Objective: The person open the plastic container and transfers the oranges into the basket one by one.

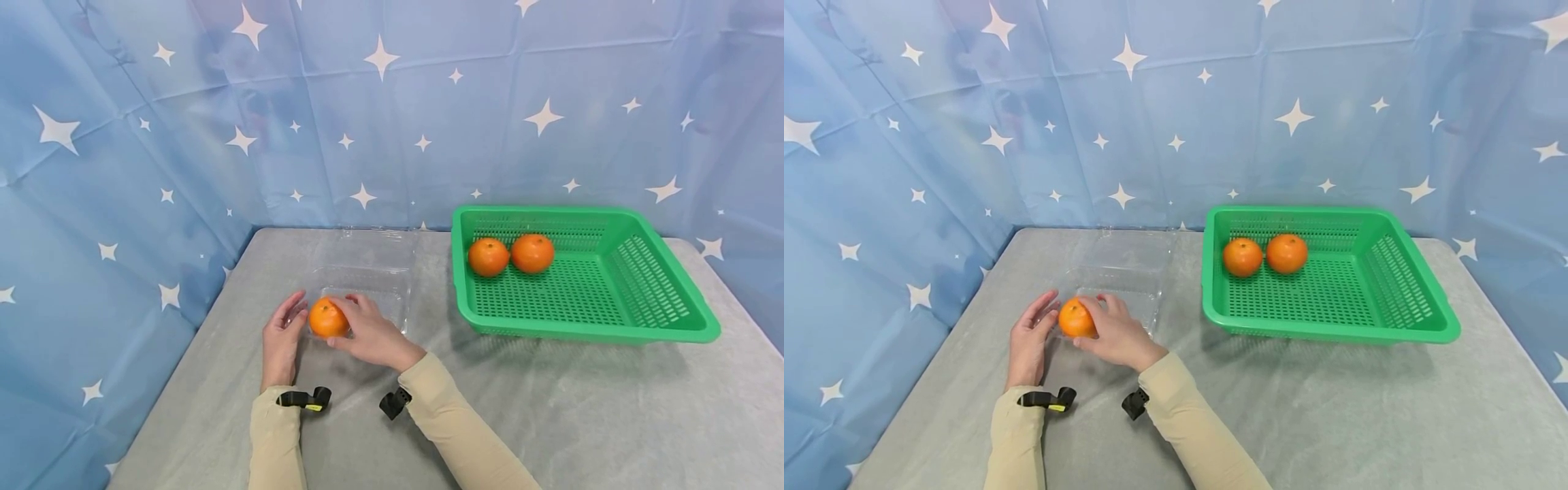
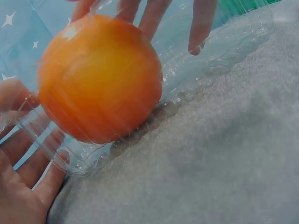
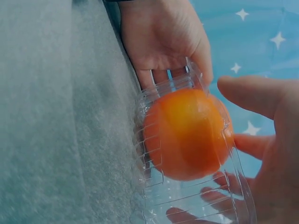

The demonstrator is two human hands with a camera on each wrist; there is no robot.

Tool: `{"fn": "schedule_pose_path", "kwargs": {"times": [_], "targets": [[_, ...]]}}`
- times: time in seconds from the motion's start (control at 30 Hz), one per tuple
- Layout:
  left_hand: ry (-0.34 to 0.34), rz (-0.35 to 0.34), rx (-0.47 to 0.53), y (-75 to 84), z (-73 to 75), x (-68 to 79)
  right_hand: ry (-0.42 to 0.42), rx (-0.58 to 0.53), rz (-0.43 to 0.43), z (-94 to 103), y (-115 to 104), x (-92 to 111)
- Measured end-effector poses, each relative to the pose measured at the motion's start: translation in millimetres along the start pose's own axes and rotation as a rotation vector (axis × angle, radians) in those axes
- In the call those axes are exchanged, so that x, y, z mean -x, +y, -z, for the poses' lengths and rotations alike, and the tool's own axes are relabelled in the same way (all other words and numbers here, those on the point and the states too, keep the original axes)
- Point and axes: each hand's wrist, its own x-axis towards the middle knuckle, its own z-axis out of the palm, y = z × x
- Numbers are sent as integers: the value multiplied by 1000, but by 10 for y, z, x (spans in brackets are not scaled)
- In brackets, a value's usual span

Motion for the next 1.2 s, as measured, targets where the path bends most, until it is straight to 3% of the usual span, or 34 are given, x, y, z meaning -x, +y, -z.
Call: {"fn": "schedule_pose_path", "kwargs": {"times": [0.23, 0.63, 0.97, 1.2], "targets": [[-13, -4, 2, -2, 0, -11, -35, 39, 73, 10, 6, -13], [-20, 5, 2, 15, -8, -17, 5, 140, 79, -4, 12, -14], [-29, 2, 12, 14, -8, -16, 23, 122, 78, -26, 12, -20], [-32, 5, 5, 6, 6, -6, 41, 192, 82, -22, 2, 7]]}}
